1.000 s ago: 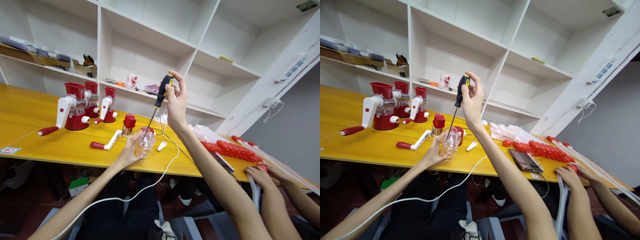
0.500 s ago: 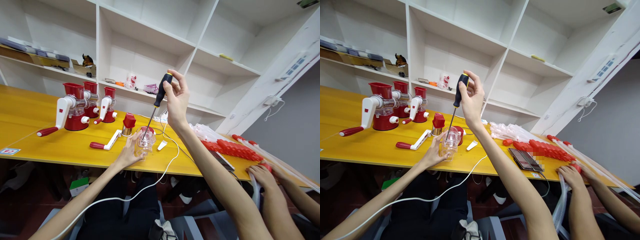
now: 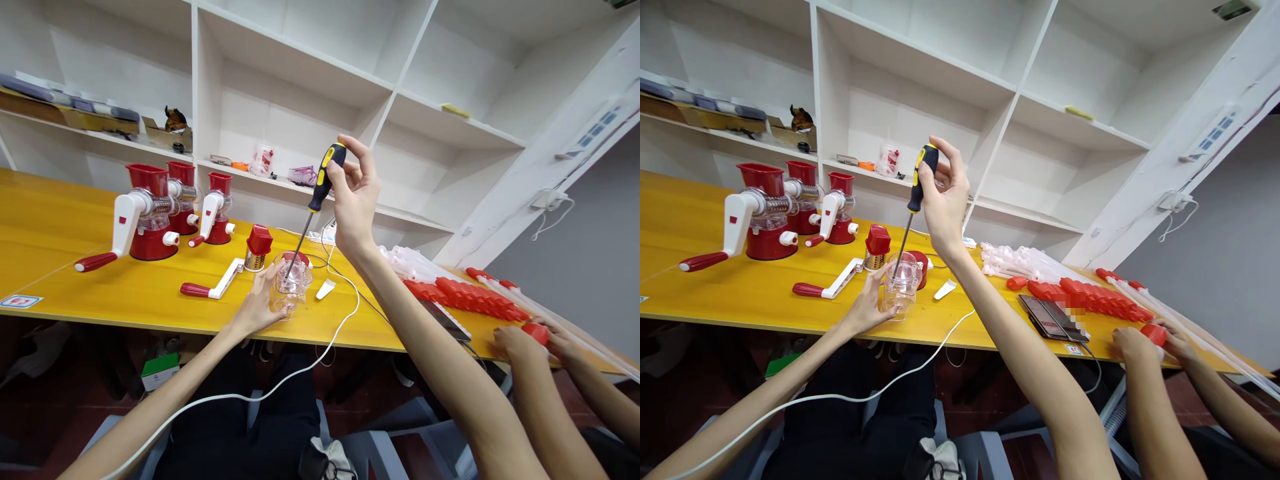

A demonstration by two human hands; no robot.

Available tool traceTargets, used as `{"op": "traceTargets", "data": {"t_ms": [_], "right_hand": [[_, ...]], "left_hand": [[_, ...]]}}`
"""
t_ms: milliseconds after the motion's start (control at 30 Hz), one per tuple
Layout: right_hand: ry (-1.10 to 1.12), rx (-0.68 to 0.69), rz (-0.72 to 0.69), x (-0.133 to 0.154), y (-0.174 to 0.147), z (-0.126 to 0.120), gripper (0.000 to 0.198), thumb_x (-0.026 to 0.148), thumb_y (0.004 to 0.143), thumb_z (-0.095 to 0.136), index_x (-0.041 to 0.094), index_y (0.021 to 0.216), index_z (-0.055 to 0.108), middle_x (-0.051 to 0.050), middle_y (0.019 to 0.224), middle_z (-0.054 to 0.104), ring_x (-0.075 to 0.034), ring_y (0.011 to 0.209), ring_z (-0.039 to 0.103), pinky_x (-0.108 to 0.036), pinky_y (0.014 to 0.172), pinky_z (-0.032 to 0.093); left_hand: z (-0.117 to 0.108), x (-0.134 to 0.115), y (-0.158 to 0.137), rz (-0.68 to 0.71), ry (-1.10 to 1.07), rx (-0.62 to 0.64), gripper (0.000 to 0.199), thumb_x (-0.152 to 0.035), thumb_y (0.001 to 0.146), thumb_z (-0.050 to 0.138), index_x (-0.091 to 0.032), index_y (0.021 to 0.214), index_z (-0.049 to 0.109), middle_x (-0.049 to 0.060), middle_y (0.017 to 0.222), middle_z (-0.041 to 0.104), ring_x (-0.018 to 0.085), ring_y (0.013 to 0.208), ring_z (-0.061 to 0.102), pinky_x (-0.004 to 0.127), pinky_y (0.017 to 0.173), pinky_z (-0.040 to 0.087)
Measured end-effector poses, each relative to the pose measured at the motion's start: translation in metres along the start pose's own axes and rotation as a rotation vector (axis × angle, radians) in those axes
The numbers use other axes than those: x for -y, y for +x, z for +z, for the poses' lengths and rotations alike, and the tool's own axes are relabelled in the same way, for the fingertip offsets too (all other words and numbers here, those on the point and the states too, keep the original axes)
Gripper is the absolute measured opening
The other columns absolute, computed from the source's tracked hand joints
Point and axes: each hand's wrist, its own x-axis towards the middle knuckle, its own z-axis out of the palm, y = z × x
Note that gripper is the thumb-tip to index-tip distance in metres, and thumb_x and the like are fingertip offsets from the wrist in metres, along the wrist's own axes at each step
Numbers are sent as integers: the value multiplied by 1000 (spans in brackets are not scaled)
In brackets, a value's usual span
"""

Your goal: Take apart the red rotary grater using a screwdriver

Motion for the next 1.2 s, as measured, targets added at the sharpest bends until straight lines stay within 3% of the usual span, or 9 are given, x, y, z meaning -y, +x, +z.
{"op": "traceTargets", "data": {"t_ms": [167, 400, 667, 933, 1200], "right_hand": [[8, 8, 25, 0, -1, 1, 45, 57, 85, 63, 30, 119, 53, 0, 89, 62, -14, 82, 60, -33, 78, 55], [-33, -1, 38, 8, 0, 2, 51, 57, 76, 72, 30, 115, 54, -1, 90, 61, -14, 83, 61, -29, 76, 55], [-60, 12, 26, 0, 0, -1, 47, 64, 86, 59, 33, 120, 52, 1, 83, 61, -13, 78, 60, -31, 76, 55], [-34, -2, 15, 6, 0, 2, 53, 62, 76, 73, 31, 115, 56, 0, 87, 62, -12, 81, 61, -27, 73, 55], [-30, -5, 58, 0, 0, 0, 43, 60, 86, 59, 33, 119, 54, 1, 83, 63, -13, 76, 61, -30, 72, 55]], "left_hand": [[0, 0, 0, -3, -16, 3, 96, -25, 77, 73, -33, 155, 17, 11, 154, 35, 32, 144, 36, 49, 110, 45], [1, 4, 1, 6, -16, 0, 96, -27, 78, 72, -34, 155, 16, 11, 154, 35, 33, 140, 37, 53, 109, 45], [-1, 1, 0, -3, -8, 7, 97, -26, 77, 72, -34, 155, 16, 10, 155, 34, 33, 143, 35, 51, 109, 46], [-1, -1, 1, 6, -15, 14, 97, -26, 78, 72, -34, 155, 15, 9, 156, 34, 33, 144, 33, 51, 111, 44], [-3, -5, 1, -23, -25, 29, 99, -21, 75, 72, -34, 155, 15, 9, 157, 32, 33, 143, 35, 51, 110, 45]]}}
